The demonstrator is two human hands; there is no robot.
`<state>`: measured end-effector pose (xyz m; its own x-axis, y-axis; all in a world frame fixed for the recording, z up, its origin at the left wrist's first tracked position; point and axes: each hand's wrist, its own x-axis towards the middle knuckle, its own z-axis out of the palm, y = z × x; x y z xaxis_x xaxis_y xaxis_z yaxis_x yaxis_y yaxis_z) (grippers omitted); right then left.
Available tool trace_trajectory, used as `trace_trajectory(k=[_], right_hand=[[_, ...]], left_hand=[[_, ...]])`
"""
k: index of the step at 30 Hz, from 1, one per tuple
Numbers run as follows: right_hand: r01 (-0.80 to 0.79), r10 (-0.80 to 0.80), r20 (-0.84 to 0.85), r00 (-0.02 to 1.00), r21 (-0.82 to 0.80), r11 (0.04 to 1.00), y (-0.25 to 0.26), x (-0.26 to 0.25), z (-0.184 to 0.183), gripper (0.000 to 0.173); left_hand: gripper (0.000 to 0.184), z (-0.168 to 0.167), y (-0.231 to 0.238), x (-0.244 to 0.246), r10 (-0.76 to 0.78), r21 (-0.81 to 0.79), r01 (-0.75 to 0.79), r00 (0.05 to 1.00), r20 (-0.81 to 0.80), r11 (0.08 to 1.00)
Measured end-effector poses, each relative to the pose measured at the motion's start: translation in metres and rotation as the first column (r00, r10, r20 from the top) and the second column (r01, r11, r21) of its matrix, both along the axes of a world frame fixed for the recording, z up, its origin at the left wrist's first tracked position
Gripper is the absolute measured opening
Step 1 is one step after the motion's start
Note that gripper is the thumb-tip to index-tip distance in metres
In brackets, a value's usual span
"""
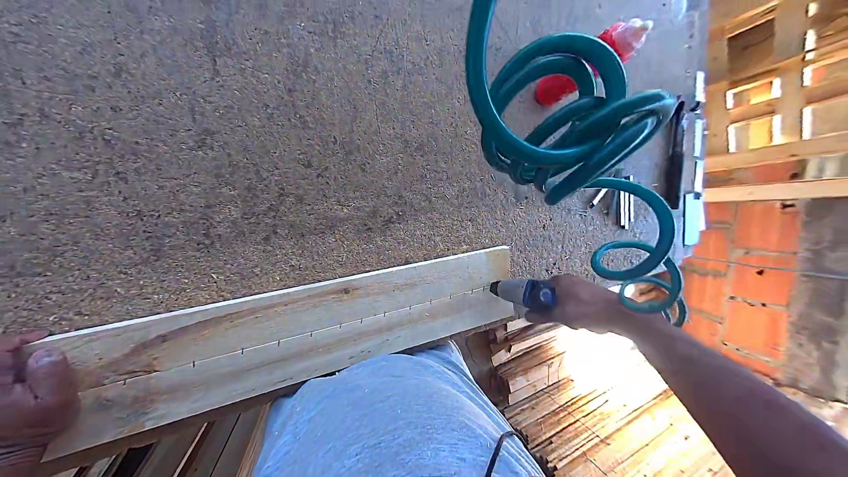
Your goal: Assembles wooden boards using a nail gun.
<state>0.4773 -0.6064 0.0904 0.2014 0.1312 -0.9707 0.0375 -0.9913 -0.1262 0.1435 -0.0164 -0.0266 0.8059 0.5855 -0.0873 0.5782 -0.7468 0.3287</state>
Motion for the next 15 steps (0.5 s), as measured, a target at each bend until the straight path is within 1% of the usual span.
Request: trace_trajectory(k=[1,2,3,4,5,6,7,9,11,12,13,14,15], right_hand=[[0.269,-0.26,-0.115,0.959,0.064,0.961,-0.003,0.001,0.001,0.034],[0.523,-0.481,-0.287,0.828,0.088,0.848,-0.009,0.001,0.001,0.035],[0.715,-0.618,-0.447,0.647,0.072,0.696,-0.013,-0.002,0.0,0.044],[0.826,-0.657,-0.581,0.481,0.05,0.561,-0.015,-0.006,-0.003,0.053],[0.884,-0.64,-0.676,0.365,0.038,0.465,-0.013,-0.012,-0.007,0.061],[0.911,-0.609,-0.732,0.306,0.039,0.411,-0.007,-0.018,-0.01,0.065],[0.922,-0.577,-0.765,0.286,0.055,0.384,0.002,-0.025,-0.013,0.066],[0.922,-0.517,-0.804,0.294,0.097,0.375,0.025,-0.034,-0.015,0.067],[0.896,-0.474,-0.8,0.367,0.166,0.413,0.053,-0.042,-0.012,0.067],[0.862,-0.463,-0.766,0.446,0.229,0.452,0.071,-0.048,-0.009,0.065],[0.792,-0.454,-0.681,0.575,0.325,0.516,0.093,-0.054,-0.002,0.06],[0.646,-0.414,-0.513,0.752,0.448,0.618,0.121,-0.063,0.009,0.052],[0.39,-0.297,-0.254,0.92,0.539,0.747,0.154,-0.075,0.026,0.044]], left_hand=[[0.055,0.0,0.001,-0.001,0.004,-0.013,-0.004,1.0,0.001,1.0],[0.054,0.002,0.003,-0.002,0.011,-0.027,-0.012,1.0,-0.005,1.0],[0.055,0.001,0.006,-0.004,0.013,-0.032,-0.014,1.0,-0.005,0.999],[0.057,-0.003,0.011,-0.009,0.006,-0.031,-0.006,1.0,-0.01,1.0],[0.059,-0.008,0.018,-0.016,-0.002,-0.021,0.001,1.0,-0.016,1.0],[0.06,-0.015,0.027,-0.024,-0.011,-0.004,0.01,1.0,-0.015,1.0],[0.061,-0.024,0.037,-0.031,-0.025,0.028,0.025,1.0,-0.003,0.999],[0.064,-0.039,0.05,-0.039,-0.05,0.078,0.046,0.998,0.04,0.996],[0.064,-0.04,0.05,-0.038,-0.051,0.109,0.045,0.998,0.047,0.993],[0.061,-0.034,0.043,-0.035,-0.042,0.094,0.038,0.998,0.046,0.995],[0.06,-0.024,0.03,-0.03,-0.015,0.026,0.014,0.999,0.048,1.0],[0.064,-0.01,0.011,-0.02,0.021,-0.09,-0.015,0.998,0.065,0.996],[0.069,0.009,-0.017,-0.009,0.067,-0.272,-0.041,0.994,0.086,0.961]])
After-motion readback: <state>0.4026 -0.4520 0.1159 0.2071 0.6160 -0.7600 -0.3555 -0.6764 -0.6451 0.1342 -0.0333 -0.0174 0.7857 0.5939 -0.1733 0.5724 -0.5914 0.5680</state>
